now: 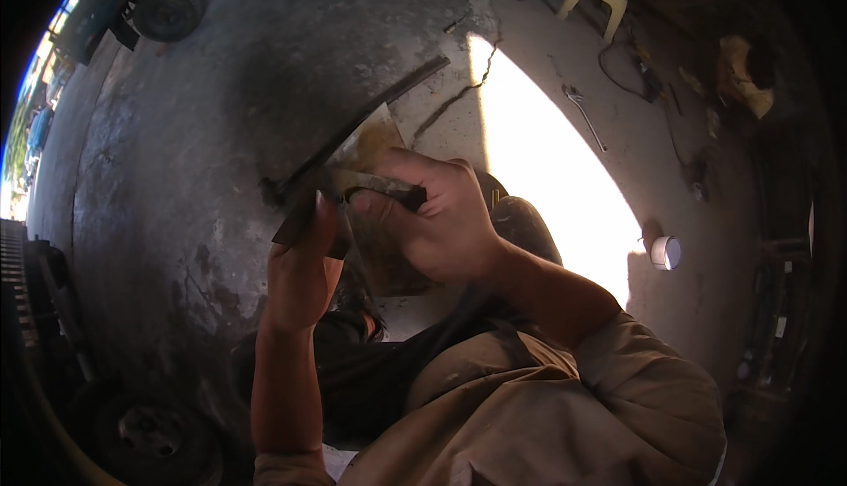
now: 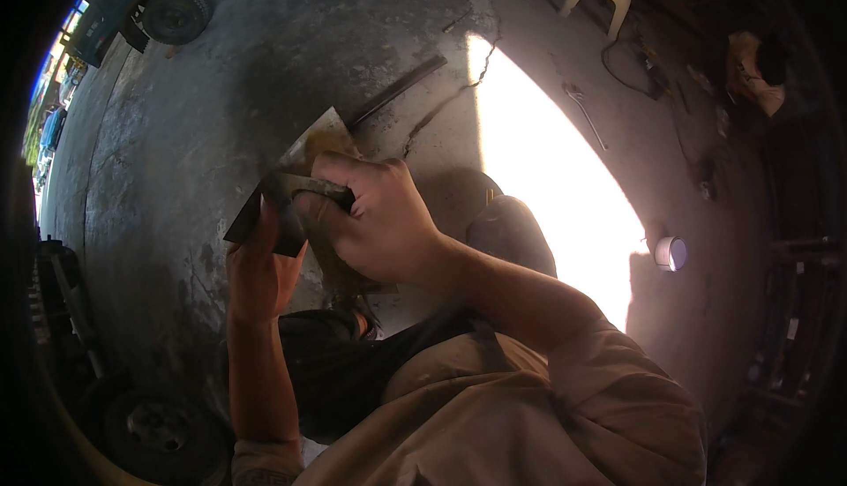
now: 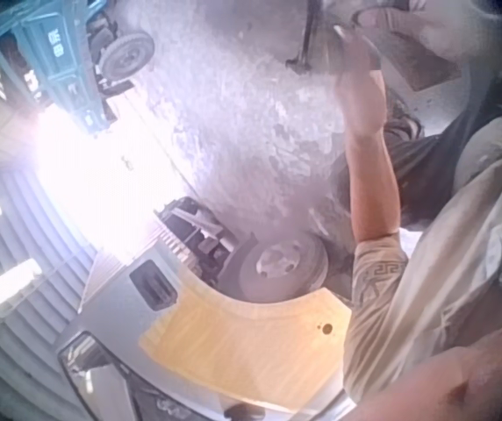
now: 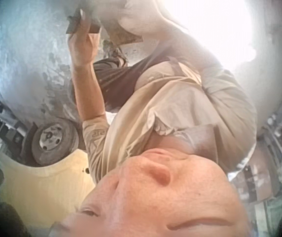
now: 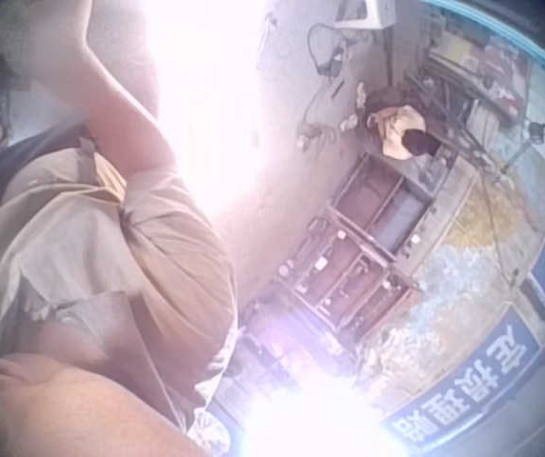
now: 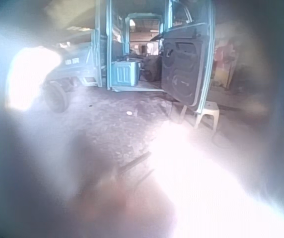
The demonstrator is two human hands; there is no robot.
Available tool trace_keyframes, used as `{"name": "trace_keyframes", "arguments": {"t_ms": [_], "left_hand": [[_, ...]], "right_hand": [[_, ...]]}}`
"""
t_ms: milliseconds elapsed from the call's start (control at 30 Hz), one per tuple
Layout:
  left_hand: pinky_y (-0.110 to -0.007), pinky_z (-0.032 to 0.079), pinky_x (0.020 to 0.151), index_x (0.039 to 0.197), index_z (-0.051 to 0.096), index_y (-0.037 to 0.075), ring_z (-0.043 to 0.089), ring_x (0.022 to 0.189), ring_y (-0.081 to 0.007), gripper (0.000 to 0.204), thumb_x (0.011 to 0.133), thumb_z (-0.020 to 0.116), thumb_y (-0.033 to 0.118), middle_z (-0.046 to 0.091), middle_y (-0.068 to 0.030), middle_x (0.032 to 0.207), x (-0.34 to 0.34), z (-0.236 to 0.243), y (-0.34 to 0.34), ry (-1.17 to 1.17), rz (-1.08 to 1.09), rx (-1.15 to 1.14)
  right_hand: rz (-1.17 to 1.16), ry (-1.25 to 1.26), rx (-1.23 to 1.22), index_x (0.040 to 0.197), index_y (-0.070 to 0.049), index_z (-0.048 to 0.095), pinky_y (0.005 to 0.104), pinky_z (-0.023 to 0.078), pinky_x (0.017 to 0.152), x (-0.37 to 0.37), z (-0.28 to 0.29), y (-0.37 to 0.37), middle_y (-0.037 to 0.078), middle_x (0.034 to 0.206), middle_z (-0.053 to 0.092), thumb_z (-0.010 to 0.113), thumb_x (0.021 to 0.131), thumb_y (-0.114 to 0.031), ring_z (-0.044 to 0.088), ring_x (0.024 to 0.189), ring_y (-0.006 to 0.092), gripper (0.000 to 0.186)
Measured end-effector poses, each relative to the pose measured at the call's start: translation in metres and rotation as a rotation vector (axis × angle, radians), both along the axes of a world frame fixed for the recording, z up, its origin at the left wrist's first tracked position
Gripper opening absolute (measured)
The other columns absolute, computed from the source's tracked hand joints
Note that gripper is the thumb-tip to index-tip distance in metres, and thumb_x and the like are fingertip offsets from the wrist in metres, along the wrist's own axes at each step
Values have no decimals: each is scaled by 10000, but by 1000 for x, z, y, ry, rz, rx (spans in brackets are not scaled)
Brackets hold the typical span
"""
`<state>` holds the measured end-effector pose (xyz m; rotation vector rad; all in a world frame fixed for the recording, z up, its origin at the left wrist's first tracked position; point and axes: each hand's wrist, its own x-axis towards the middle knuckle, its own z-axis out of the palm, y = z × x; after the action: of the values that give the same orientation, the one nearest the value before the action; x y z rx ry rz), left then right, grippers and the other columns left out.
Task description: The person sands a yellow car fender with a sanding block, focusing on the area around a circular cutout. They then scrape residue from the sanding block and continue sanding the surface.
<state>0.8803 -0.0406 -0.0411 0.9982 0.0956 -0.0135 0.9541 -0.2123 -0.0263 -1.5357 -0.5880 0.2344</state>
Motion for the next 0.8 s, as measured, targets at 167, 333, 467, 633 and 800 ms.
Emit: {"name": "trace_keyframes", "arguments": {"t_ms": [167,333,467,633,800], "left_hand": [[-390,409,1103,1403,532,45,552,1271,-192,413,1116,410,315,597,-59,1373,0,-10,10,76,-14,29],[-407,418,1110,1432,502,34,560,1281,-217,512,1122,329,403,603,-81,1376,3,14,-6,-18,102,-49],[-412,421,1117,1456,479,26,565,1288,-225,546,1118,321,424,593,-93,1400,8,10,2,-113,61,-128],[-384,421,1121,1450,492,21,556,1312,-230,543,1117,326,418,580,-98,1428,4,6,-2,-121,29,-183],[-399,386,1147,1484,457,18,509,1364,-229,511,1117,356,360,544,-104,1475,1,-3,-1,-141,18,-187]], "right_hand": [[27,-41,101,934,3,648,300,486,642,-12,-5,6,84,778,666,700,936,-71,610,731,83,91],[-24,123,223,924,-13,657,264,486,649,-7,-24,-12,21,797,669,720,960,-127,605,721,65,135],[-213,435,630,936,-22,676,246,498,677,6,-19,-17,15,845,698,721,964,-114,616,732,73,107],[-240,555,718,973,-12,688,244,510,699,12,-15,-18,35,876,717,727,956,-102,634,760,75,99],[-296,470,707,989,-8,696,248,508,698,15,-16,-15,29,875,714,733,952,-112,633,757,77,116]]}}
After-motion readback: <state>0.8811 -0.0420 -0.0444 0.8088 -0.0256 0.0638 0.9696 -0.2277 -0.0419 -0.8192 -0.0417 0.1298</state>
